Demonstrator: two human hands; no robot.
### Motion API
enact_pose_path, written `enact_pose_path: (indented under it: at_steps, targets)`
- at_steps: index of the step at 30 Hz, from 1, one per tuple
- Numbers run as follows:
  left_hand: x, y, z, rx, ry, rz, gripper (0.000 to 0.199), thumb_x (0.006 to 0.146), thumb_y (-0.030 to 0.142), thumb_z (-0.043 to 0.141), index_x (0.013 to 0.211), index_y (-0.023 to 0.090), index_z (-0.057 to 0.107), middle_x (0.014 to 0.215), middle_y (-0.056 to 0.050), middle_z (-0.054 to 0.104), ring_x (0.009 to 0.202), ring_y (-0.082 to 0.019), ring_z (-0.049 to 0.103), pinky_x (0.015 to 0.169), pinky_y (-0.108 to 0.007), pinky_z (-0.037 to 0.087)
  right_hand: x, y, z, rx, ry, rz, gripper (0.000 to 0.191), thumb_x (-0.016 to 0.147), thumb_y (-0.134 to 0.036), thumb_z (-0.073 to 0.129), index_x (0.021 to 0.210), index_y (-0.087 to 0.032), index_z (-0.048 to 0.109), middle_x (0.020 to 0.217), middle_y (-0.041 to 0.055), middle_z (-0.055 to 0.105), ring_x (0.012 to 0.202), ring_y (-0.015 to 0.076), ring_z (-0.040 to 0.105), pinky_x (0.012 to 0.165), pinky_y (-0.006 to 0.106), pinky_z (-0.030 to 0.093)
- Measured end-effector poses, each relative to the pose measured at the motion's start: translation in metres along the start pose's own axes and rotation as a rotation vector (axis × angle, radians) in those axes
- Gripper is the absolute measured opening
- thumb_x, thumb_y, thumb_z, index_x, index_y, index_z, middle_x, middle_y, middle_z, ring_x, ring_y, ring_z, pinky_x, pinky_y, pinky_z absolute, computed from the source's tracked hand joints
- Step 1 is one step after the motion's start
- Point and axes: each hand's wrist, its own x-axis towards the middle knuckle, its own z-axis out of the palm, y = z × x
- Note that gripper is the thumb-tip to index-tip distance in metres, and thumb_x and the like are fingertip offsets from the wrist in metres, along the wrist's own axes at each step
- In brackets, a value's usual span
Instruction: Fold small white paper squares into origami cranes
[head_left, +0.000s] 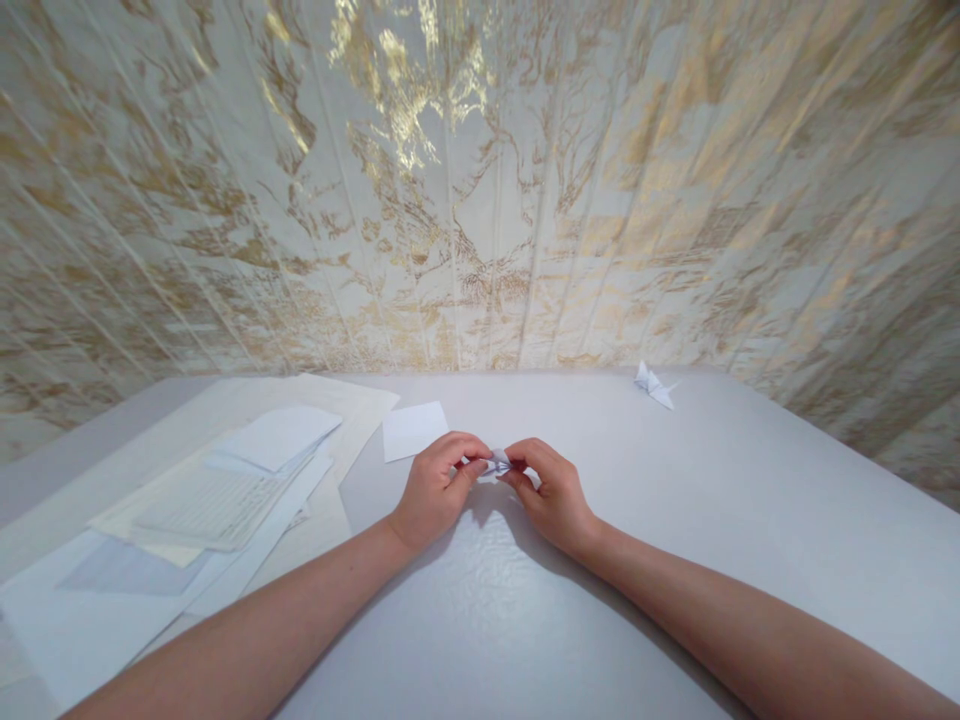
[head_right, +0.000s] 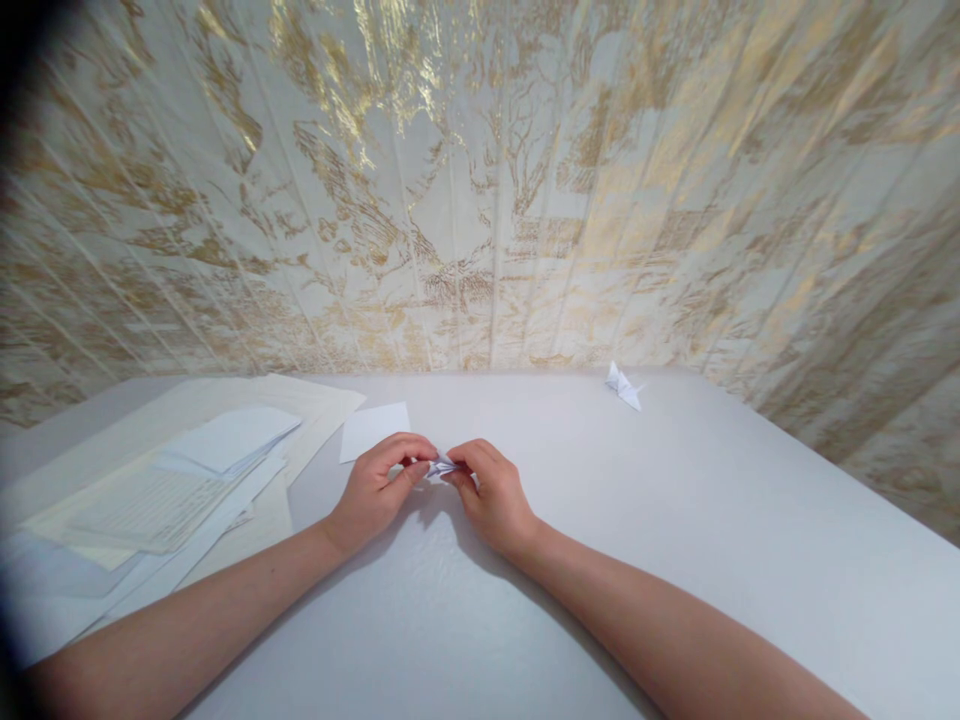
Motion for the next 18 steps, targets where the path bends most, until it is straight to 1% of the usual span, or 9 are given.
enact_pose_path:
  at_steps: [3,7,10,18]
  targets:
    - [-0.0003,0.0002,-0.001,-0.023,-0.011,0.009,0.015,0.081,0.022,0.05,0.079,0.017,0.064,0.082,-0.005,0.064,0.08,-0.016,0.058,0.072,-0.027,0.045,-0.0006,0.0016,0.0006,-0.004,0.007,-0.008,0.008,0.079,-0.014,0.053,0.081,-0.019,0.059,0.076,0.0042,0.061,0.069,0.0158,0.055,0.064,0.027,0.045]
    - [0.0001,0.0014,-0.0027,-0.046,-0.021,-0.003,0.015,0.081,0.025,0.052,0.079,0.017,0.064,0.082,-0.006,0.063,0.079,-0.016,0.058,0.07,-0.027,0.046,-0.001,0.0026,0.0008,-0.014,0.009,-0.004,0.007,0.08,-0.015,0.053,0.081,-0.019,0.059,0.075,0.0044,0.061,0.068,0.0155,0.055,0.063,0.027,0.044]
    - [0.0005,0.0011,-0.0026,-0.049,-0.023,-0.013,0.016,0.081,0.026,0.051,0.079,0.017,0.065,0.082,-0.005,0.064,0.08,-0.016,0.058,0.071,-0.027,0.045,-0.001,0.002,0.0006,-0.021,0.001,0.01,0.007,0.079,-0.015,0.053,0.081,-0.018,0.059,0.074,0.0043,0.061,0.068,0.0155,0.055,0.063,0.027,0.044]
    - [0.0006,0.001,0.0001,-0.02,-0.024,-0.015,0.013,0.081,0.022,0.052,0.078,0.016,0.063,0.082,-0.004,0.064,0.077,-0.015,0.057,0.068,-0.025,0.044,-0.0006,0.0018,0.0011,-0.031,0.004,0.0,0.007,0.078,-0.013,0.053,0.08,-0.018,0.058,0.073,0.0036,0.06,0.066,0.0147,0.054,0.063,0.026,0.044]
